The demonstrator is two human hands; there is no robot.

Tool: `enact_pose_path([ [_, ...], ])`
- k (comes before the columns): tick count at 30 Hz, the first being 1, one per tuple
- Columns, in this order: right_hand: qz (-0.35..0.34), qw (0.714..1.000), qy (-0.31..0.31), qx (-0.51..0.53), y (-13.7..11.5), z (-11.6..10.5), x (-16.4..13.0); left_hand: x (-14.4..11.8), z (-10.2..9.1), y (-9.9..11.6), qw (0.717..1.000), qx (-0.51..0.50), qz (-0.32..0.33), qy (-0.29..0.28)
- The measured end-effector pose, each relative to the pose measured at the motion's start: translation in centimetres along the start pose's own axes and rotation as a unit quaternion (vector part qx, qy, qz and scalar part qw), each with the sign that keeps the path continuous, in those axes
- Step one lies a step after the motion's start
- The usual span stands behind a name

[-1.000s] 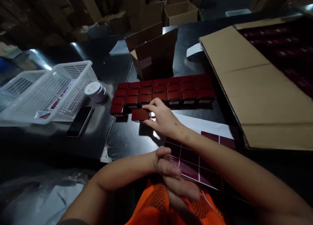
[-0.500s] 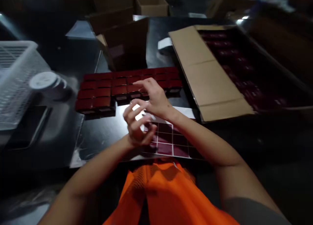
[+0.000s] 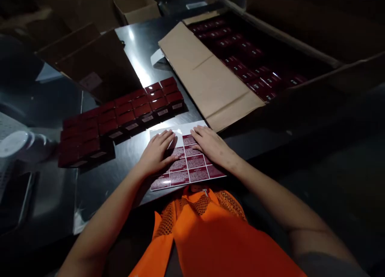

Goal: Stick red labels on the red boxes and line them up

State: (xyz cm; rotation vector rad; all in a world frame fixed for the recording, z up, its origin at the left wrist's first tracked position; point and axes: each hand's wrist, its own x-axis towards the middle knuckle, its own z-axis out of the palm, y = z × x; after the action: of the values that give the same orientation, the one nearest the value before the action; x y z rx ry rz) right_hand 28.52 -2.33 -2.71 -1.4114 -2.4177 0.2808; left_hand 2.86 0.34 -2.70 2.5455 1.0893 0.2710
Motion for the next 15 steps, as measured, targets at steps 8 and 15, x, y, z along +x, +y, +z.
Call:
enact_pose_path([
  [8, 0.01, 0.988, 0.082, 0.132, -0.6, 1.5, 0.1, -1.0, -1.8, -1.1, 0.999, 0.019, 0.016, -0.032],
  [15, 0.043, 0.986, 0.098, 0.13, 0.3, 1.5, -0.1, -0.5, -1.4, -1.7, 0.998, -0.015, -0.004, -0.055],
])
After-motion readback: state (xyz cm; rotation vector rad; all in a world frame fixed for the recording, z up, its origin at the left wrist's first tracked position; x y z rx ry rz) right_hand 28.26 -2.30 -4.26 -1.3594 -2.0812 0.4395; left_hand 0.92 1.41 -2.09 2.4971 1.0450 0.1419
